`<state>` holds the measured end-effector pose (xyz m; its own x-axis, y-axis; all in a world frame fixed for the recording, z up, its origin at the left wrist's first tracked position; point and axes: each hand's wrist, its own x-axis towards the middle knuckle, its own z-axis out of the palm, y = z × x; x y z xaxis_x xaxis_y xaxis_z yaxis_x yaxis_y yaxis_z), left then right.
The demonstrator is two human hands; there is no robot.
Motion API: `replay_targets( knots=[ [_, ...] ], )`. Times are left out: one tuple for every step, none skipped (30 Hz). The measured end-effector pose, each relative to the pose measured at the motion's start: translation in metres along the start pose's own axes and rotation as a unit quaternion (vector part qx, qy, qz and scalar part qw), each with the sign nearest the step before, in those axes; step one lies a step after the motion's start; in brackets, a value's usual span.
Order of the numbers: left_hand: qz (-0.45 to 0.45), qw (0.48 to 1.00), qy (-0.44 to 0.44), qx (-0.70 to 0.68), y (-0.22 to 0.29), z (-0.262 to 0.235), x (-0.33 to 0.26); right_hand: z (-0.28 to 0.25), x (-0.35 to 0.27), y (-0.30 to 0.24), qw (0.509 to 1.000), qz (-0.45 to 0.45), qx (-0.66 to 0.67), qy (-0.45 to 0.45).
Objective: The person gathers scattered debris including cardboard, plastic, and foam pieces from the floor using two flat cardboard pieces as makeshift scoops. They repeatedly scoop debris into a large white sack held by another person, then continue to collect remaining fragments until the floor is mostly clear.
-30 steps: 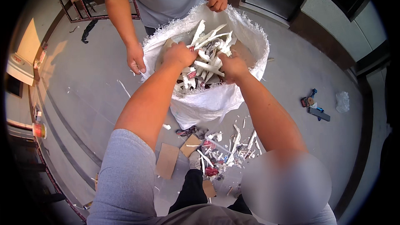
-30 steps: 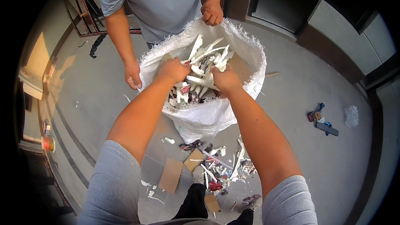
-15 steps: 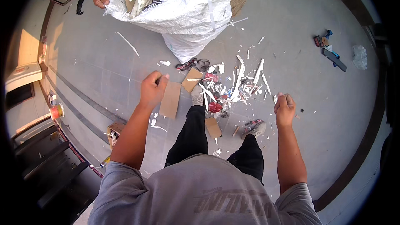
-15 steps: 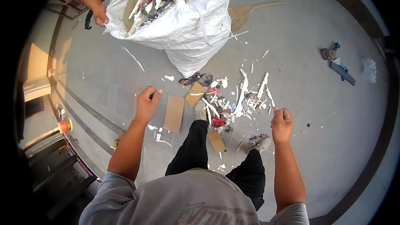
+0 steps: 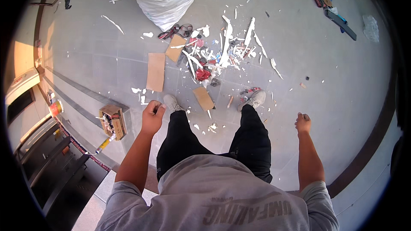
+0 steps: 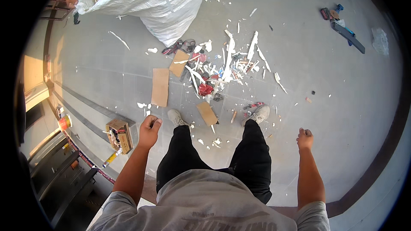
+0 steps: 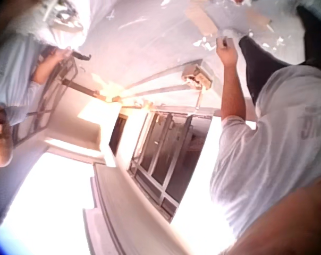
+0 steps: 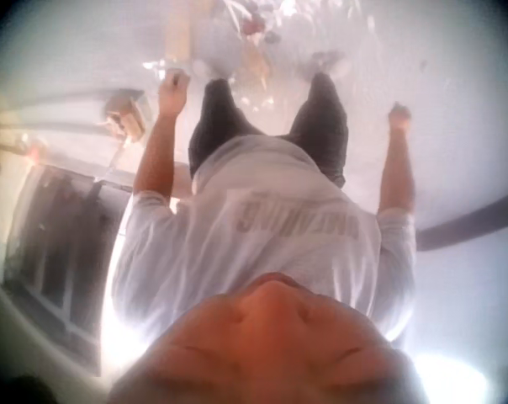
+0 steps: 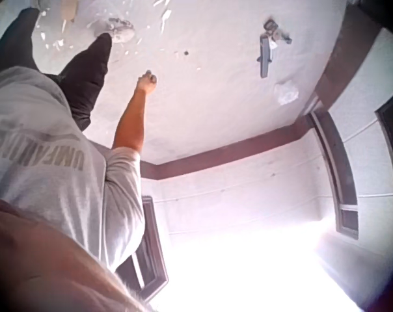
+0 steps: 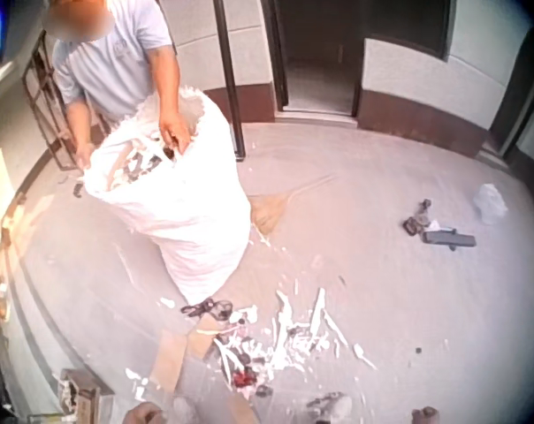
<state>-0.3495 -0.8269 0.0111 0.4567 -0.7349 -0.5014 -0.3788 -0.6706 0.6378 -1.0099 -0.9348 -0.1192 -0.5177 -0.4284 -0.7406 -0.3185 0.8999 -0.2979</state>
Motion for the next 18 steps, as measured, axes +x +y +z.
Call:
replay_targets(
  knots=[
    [-0.002, 1.0, -0.02, -0.016, -0.005, 0.01, 0.013, 0.007, 0.001, 0.006, 1.0, 0.001, 0.0, 0.009],
    [-0.005, 0.999, -0.04, -0.033, -0.014, 0.02, 0.022, 0.018, -0.001, 0.011, 1.0, -0.003, -0.013, 0.007],
    [-0.015, 0.998, -0.054, -0.037, -0.032, 0.032, 0.03, 0.035, -0.009, 0.011, 1.0, -0.005, -0.027, 0.005],
    [-0.025, 0.997, -0.064, -0.041, -0.059, 0.045, 0.04, 0.06, -0.016, 0.012, 0.999, -0.01, -0.041, 0.001],
    [-0.037, 0.995, -0.074, -0.046, -0.09, 0.055, 0.048, 0.089, -0.02, 0.018, 0.997, -0.036, -0.065, -0.012],
    [-0.061, 0.993, -0.086, -0.053, -0.123, 0.07, 0.058, 0.119, -0.021, 0.029, 0.994, -0.061, -0.089, -0.021],
    [-0.087, 0.99, -0.094, -0.058, -0.157, 0.086, 0.064, 0.153, -0.021, 0.04, 0.989, -0.086, -0.115, -0.033],
    [-0.112, 0.986, -0.103, -0.064, -0.195, 0.102, 0.075, 0.196, -0.025, 0.05, 0.984, -0.102, -0.14, -0.048],
    [-0.121, 0.986, -0.105, -0.05, -0.241, 0.113, 0.082, 0.248, -0.028, 0.058, 0.981, -0.097, -0.15, -0.079],
    [-0.144, 0.982, -0.111, -0.053, -0.269, 0.125, 0.092, 0.298, -0.027, 0.078, 0.971, -0.115, -0.192, -0.09],
    [-0.166, 0.978, -0.117, -0.055, -0.295, 0.138, 0.104, 0.35, -0.018, 0.105, 0.96, -0.132, -0.208, -0.131],
    [-0.19, 0.973, -0.116, -0.054, -0.322, 0.148, 0.117, 0.406, -0.02, 0.117, 0.948, -0.132, -0.229, -0.175],
    [-0.207, 0.971, -0.11, -0.04, -0.351, 0.154, 0.13, 0.46, -0.036, 0.111, 0.935, -0.151, -0.244, -0.208],
    [-0.2, 0.973, -0.112, -0.034, -0.371, 0.161, 0.15, 0.512, -0.036, 0.124, 0.923, -0.15, -0.278, -0.219],
    [-0.194, 0.975, -0.109, -0.026, -0.391, 0.165, 0.169, 0.56, -0.04, 0.126, 0.914, -0.122, -0.302, -0.241],
    [-0.187, 0.976, -0.11, -0.018, -0.406, 0.17, 0.188, 0.605, -0.038, 0.146, 0.916, -0.106, -0.325, -0.211],
    [-0.163, 0.982, -0.093, -0.004, -0.416, 0.172, 0.211, 0.642, -0.04, 0.162, 0.905, -0.122, -0.375, -0.16],
    [-0.141, 0.987, -0.075, 0.012, -0.419, 0.171, 0.239, 0.672, -0.042, 0.17, 0.9, -0.11, -0.399, -0.14]
  ],
)
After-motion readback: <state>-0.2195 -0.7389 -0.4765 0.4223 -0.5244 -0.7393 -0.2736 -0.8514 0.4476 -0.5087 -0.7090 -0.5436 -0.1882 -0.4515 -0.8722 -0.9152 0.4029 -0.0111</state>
